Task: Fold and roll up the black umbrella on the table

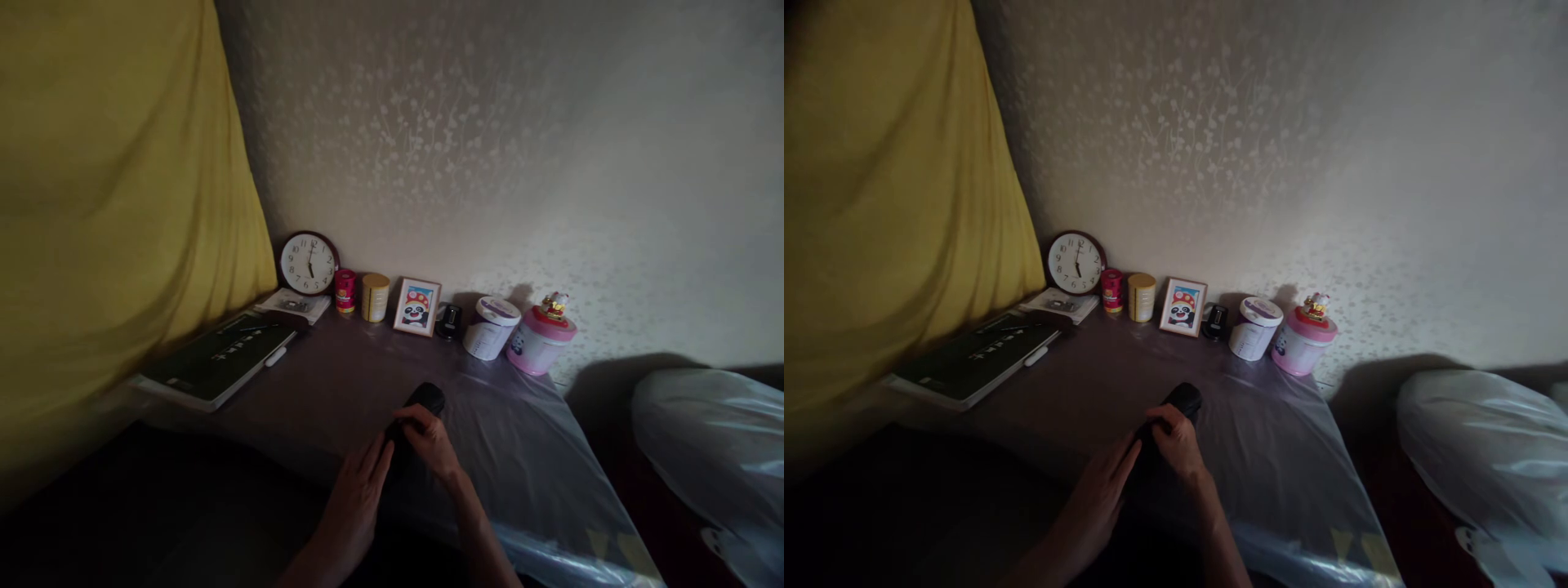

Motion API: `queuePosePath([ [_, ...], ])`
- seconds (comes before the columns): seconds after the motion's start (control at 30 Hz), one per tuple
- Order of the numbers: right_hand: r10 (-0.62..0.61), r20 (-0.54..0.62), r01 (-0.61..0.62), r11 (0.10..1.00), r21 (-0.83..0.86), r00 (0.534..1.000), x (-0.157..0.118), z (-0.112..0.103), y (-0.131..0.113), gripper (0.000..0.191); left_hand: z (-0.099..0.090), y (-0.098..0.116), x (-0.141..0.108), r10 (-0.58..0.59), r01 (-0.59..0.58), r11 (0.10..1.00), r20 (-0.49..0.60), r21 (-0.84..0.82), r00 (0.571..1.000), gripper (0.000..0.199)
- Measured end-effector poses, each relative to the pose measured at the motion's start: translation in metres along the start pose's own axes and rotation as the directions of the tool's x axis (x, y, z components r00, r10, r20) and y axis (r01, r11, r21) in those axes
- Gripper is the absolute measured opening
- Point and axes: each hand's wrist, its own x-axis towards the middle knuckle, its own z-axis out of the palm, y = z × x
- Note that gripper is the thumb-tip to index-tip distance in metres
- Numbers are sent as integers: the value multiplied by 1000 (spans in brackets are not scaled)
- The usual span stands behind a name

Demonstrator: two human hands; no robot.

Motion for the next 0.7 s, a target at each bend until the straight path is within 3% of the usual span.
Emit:
queuePosePath([
  [0.13, 192, -107, -166, 963, 212, 976, -17, -25, 2, 22, 7, -2, -2, -2, 2, 1000, -27, 2, 1000, 84],
  [0.27, 333, -335, -257, 933, 252, 881, -43, -61, 20, 25, 6, 0, -3, -49, 49, 999, 19, 3, 999, 83],
  [0.37, 354, -451, -273, 932, 236, 819, -59, -80, 43, 32, 2, 3, -2, -84, 85, 996, 79, -9, 993, 79],
  [0.5, 313, -484, -284, 949, 134, 817, -73, -88, 66, 37, -5, 0, 1, -119, 139, 972, 112, -190, 986, 75],
  [0.6, 297, -447, -294, 953, 77, 844, -75, -87, 71, 39, -13, -10, 6, -178, 203, 884, 99, -421, 979, 68],
  [0.7, 309, -426, -309, 948, 70, 850, -75, -86, 69, 40, -20, -26, 11, -282, 418, 673, 311, -610, 908, 57],
])
